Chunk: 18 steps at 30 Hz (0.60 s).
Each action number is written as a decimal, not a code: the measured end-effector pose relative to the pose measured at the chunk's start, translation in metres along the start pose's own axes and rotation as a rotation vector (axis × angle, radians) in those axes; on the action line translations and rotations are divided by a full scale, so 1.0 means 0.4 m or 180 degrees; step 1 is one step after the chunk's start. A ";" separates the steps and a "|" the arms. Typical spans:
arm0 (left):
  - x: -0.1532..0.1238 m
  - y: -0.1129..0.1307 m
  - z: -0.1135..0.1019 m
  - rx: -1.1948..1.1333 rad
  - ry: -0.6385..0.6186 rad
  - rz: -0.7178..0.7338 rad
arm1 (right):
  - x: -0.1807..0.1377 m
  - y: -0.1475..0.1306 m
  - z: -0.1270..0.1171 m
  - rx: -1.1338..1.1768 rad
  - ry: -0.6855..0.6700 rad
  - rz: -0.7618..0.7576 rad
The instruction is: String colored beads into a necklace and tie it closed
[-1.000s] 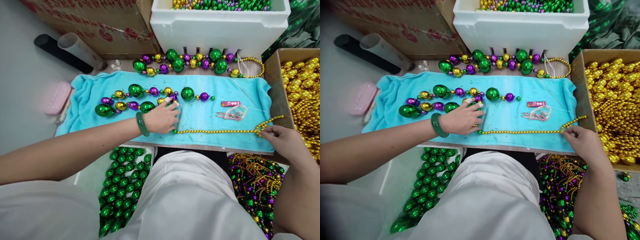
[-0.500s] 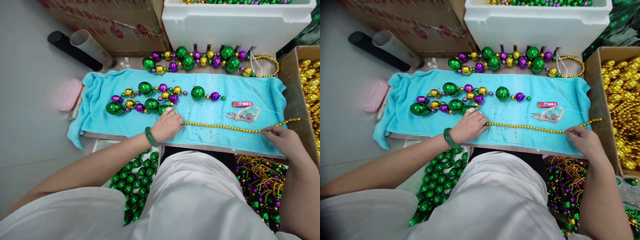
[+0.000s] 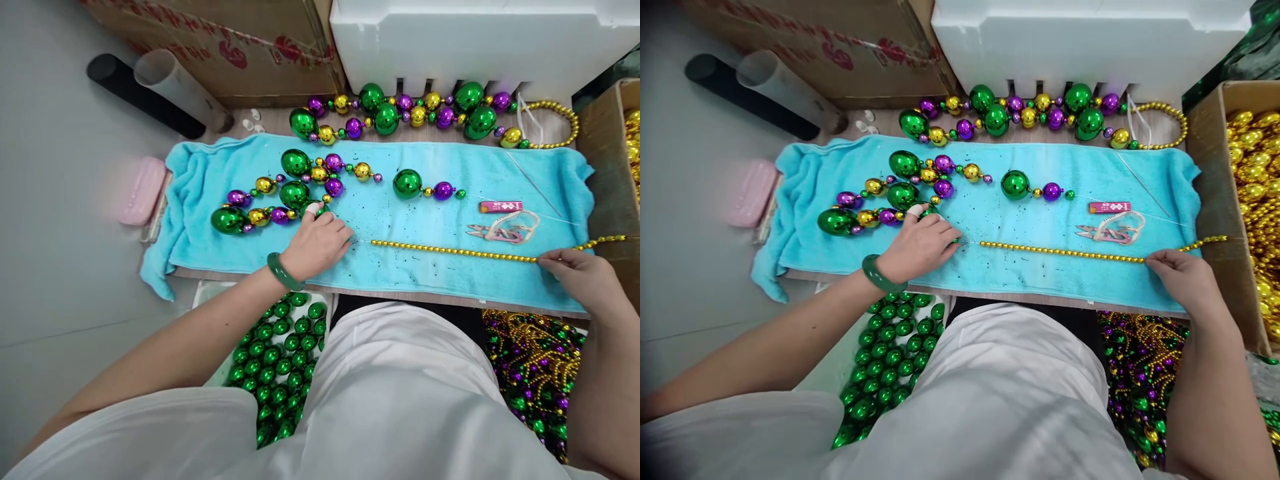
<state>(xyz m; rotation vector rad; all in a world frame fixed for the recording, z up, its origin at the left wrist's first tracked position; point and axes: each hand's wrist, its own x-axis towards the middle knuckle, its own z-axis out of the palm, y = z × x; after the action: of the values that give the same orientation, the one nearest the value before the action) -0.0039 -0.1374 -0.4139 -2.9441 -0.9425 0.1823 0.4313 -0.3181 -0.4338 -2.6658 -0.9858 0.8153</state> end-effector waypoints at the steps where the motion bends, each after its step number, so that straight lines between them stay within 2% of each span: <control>1: 0.000 0.002 0.000 -0.0055 0.0007 -0.0044 | -0.002 -0.007 0.002 -0.0041 0.0012 0.0005; 11: 0.039 0.094 0.016 -0.0995 0.0239 -0.0319 | -0.023 -0.054 0.014 -0.0312 0.0089 -0.0026; 18: 0.035 0.082 0.024 -0.0925 0.0227 -0.0316 | -0.010 -0.041 0.005 -0.0655 0.0038 0.0096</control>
<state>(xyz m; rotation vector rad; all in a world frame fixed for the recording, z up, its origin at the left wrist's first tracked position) 0.0252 -0.1558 -0.4273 -3.1237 -1.1945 -0.0699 0.4189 -0.3083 -0.4279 -2.8601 -1.0836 0.7395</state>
